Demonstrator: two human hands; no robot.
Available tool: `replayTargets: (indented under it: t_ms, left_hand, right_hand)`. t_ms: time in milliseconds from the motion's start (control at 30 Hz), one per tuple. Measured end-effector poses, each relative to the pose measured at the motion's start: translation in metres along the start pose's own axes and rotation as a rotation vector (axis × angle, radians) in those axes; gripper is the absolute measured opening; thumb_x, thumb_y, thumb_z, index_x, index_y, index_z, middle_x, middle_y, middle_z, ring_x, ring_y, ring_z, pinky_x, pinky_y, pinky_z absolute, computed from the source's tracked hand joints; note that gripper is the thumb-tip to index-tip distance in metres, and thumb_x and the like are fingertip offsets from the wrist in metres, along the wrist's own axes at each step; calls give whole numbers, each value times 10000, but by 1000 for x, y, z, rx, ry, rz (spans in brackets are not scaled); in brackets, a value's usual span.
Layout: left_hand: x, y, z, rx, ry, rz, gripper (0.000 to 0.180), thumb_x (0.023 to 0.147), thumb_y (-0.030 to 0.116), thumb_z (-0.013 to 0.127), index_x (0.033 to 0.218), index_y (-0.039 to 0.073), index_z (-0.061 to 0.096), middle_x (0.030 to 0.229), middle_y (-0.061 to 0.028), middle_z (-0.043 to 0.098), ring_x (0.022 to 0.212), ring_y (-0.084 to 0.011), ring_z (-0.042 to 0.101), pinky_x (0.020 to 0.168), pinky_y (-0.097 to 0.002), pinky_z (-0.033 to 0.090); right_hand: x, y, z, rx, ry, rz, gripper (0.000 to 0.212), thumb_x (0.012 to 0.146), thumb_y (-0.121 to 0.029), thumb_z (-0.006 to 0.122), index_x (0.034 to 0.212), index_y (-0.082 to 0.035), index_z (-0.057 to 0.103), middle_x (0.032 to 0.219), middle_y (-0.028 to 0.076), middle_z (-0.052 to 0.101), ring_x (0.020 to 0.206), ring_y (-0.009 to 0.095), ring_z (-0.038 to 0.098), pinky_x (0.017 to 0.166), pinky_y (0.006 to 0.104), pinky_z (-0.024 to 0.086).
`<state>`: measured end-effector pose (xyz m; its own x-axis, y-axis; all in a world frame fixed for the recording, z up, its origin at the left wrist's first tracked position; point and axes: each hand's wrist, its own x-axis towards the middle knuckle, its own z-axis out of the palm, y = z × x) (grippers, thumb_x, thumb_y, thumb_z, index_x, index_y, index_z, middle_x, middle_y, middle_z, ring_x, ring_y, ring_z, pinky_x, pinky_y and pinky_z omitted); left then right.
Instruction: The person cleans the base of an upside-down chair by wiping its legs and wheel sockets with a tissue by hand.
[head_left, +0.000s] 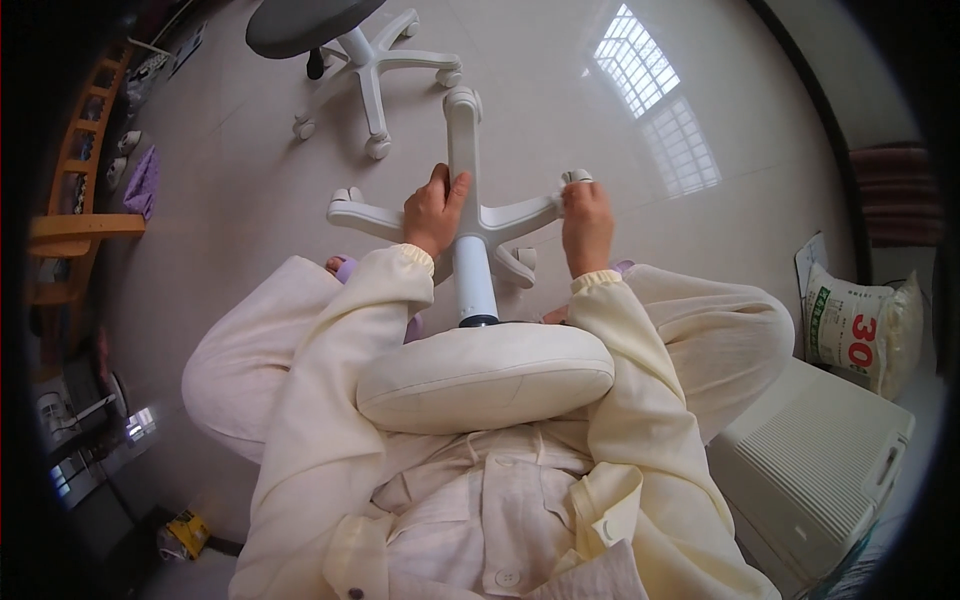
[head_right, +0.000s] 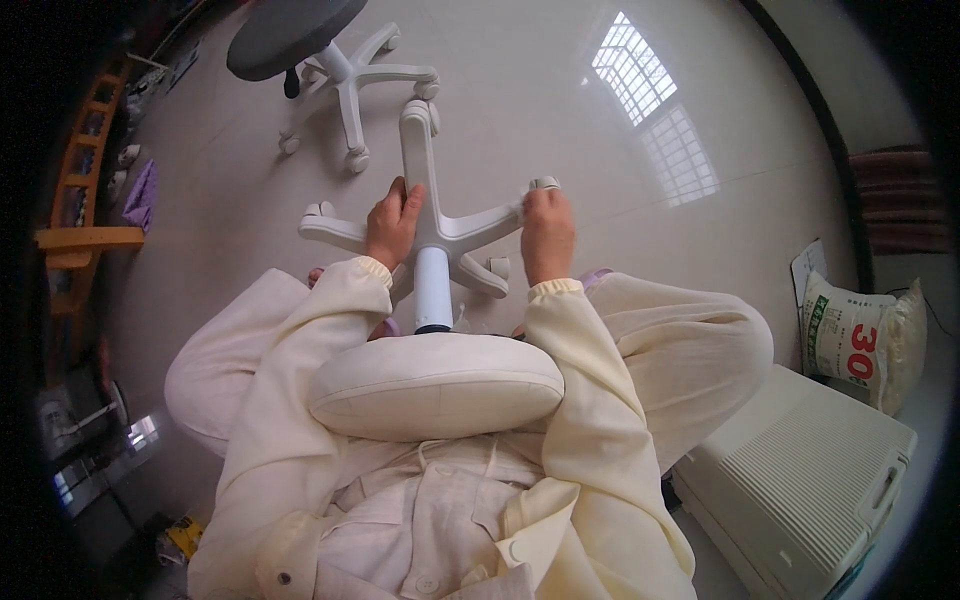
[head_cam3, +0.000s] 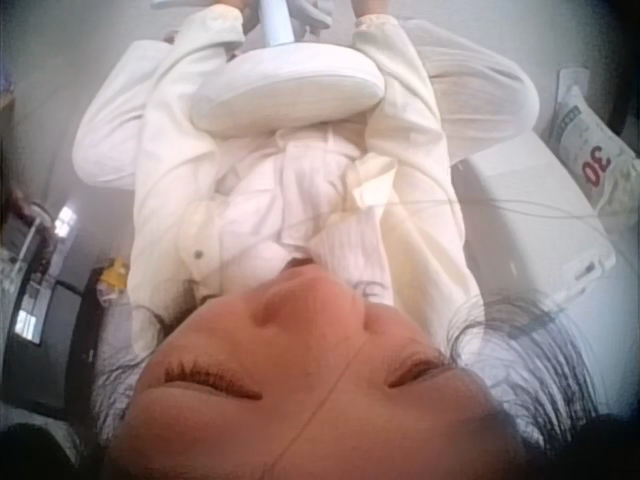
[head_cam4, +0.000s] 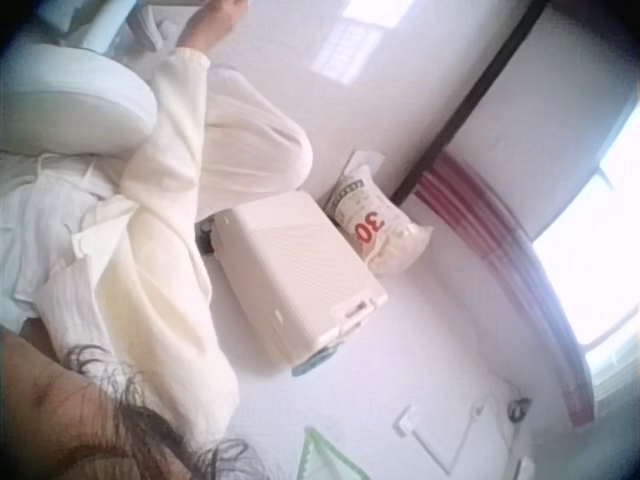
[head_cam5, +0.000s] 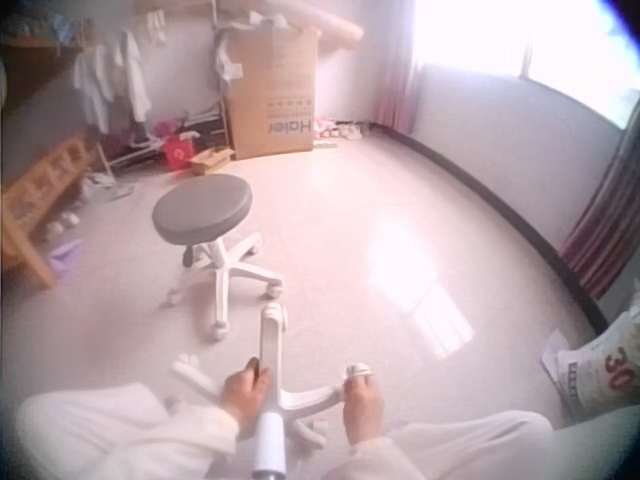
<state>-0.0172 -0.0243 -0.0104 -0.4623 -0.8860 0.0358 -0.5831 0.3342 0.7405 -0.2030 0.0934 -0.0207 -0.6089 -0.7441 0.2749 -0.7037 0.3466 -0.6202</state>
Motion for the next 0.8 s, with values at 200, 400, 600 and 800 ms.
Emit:
replayTargets:
  t_ms: [200,400,600,800]
  left_hand:
    - [1,4,2,12,-5,-8,453,948,498,364,940,64,492,746,-182,633,743,-417,600,674,-490,460]
    - [1,2,-1,40,-24,-10,446,952,491,357,942,63,482,752,-183,632,743,-420,597,668,-492,458]
    - [-1,-2,2,12,10,10,432,955,478,361,942,63,479,737,-176,627,728,-415,595,655,-484,456]
    - [-1,3,4,10,-5,8,448,950,493,368,944,61,488,736,-171,630,720,-404,601,651,-475,462]
  right_hand:
    - [-13,-27,10,98,-306,-450,70,768,-16,538,825,-33,575,884,125,542,846,306,565,692,399,490]
    - [-1,-18,15,145,-312,-466,19,743,-30,568,746,-21,584,833,132,544,820,310,561,688,400,486]
    - [22,-4,-3,-17,-54,-34,54,789,-52,588,831,-35,618,880,125,590,821,302,585,668,379,494]
    - [-4,-29,25,345,-453,-418,100,739,-79,636,836,-74,661,865,64,631,857,251,578,769,369,455]
